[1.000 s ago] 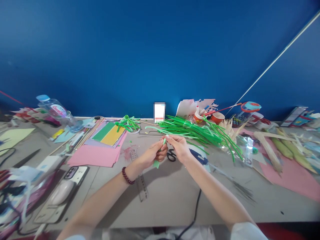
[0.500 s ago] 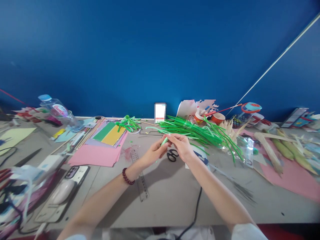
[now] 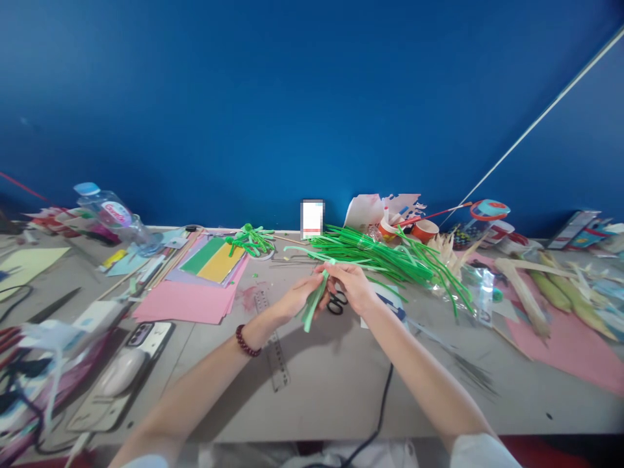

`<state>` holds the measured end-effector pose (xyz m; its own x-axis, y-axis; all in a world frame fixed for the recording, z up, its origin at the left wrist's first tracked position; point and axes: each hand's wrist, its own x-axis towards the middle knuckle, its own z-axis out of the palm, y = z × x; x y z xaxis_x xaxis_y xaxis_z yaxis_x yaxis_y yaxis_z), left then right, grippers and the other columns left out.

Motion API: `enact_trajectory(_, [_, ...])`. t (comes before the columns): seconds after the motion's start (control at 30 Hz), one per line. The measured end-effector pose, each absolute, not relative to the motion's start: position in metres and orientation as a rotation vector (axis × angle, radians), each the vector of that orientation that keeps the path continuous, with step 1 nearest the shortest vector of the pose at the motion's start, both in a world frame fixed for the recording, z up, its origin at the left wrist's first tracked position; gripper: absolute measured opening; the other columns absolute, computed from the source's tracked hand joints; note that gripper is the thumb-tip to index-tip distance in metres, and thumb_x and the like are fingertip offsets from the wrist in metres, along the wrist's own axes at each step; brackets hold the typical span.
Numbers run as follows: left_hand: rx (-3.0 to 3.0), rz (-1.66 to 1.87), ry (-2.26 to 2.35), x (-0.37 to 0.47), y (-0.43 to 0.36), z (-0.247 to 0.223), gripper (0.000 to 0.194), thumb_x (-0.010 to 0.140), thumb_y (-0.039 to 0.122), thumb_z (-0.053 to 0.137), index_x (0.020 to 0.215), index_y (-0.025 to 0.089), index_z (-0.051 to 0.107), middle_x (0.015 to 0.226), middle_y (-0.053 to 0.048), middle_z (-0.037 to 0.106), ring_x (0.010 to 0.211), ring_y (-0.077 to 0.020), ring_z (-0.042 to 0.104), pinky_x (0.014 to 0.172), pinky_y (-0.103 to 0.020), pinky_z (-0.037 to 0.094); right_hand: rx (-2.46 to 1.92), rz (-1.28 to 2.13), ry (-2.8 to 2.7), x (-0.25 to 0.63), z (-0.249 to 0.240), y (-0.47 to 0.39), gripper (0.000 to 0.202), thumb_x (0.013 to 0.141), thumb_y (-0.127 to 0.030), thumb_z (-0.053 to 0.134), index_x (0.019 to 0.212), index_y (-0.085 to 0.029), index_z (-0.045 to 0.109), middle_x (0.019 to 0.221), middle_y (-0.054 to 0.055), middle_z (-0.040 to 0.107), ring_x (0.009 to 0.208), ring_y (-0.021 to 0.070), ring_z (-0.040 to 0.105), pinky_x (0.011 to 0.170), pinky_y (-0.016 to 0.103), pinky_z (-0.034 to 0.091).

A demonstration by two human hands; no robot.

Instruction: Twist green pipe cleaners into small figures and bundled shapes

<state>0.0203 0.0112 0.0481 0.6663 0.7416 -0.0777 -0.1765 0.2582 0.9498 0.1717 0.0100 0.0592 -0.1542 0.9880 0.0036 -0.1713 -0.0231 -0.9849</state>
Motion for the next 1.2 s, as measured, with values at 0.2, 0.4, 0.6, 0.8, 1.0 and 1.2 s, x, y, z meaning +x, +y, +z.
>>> enact_trajectory(0.2, [0.983,0.74,0.542,0.024,0.011,0.048,0.047,0.074,0.045,0.067,0.109,0.016,0.054,0.076,-0.005,0.066,0.067,-0.0192,0.066,0.068,-0.033,0.051,-1.041,1.514,-1.03,0.172,0.057,0.012,0.038,0.065,-0.05,0.072,0.08,-0.015,0.073,0.047,-0.006,0.042,0.032,0.0083,0.038,0.034,0.026,0.028])
enact_trajectory(0.4, [1.043,0.956,0.638,0.029,0.011,0.042,0.041,0.069,0.036,0.074,0.097,0.019,0.05,0.075,0.001,0.062,0.063,-0.0132,0.063,0.062,-0.028,0.052,-1.101,1.341,-1.079,0.176,0.05,0.018,0.036,0.066,-0.05,0.071,0.076,-0.016,0.075,0.056,0.0,0.057,0.047,0.0091,0.041,0.047,0.026,0.033])
enact_trajectory(0.6, [1.044,0.992,0.637,0.028,0.01,0.048,0.029,0.068,0.032,0.073,0.074,0.017,0.05,0.072,0.002,0.06,0.065,-0.0119,0.061,0.068,-0.03,0.052,-1.112,1.286,-1.118,0.178,0.048,0.021,0.035,0.067,-0.051,0.069,0.075,-0.017,0.075,0.054,-0.002,0.053,0.051,0.0091,0.036,0.051,0.026,0.028])
enact_trajectory(0.8, [1.055,0.876,0.675,0.023,0.013,0.044,0.022,0.07,0.032,0.07,0.071,0.014,0.058,0.075,-0.004,0.067,0.072,-0.0159,0.065,0.073,-0.028,0.049,-1.099,1.348,-1.09,0.175,0.052,0.016,0.036,0.067,-0.05,0.07,0.077,-0.016,0.075,0.049,-0.002,0.05,0.045,0.0084,0.036,0.045,0.025,0.029])
enact_trajectory(1.0, [1.078,0.838,0.621,0.021,0.012,0.046,0.023,0.067,0.033,0.074,0.071,0.013,0.062,0.078,-0.005,0.069,0.077,-0.0164,0.065,0.079,-0.029,0.048,-1.043,1.443,-1.072,0.175,0.051,0.015,0.039,0.066,-0.05,0.07,0.083,-0.015,0.074,0.047,-0.002,0.051,0.041,0.0093,0.042,0.039,0.025,0.034])
enact_trajectory(1.2, [1.203,0.957,0.743,0.025,0.011,0.042,0.03,0.065,0.039,0.075,0.07,0.013,0.062,0.068,-0.003,0.066,0.063,-0.0141,0.062,0.065,-0.027,0.048,-1.029,1.424,-1.124,0.177,0.055,0.015,0.038,0.069,-0.052,0.068,0.077,-0.015,0.074,0.056,0.001,0.057,0.047,0.0087,0.044,0.045,0.024,0.035])
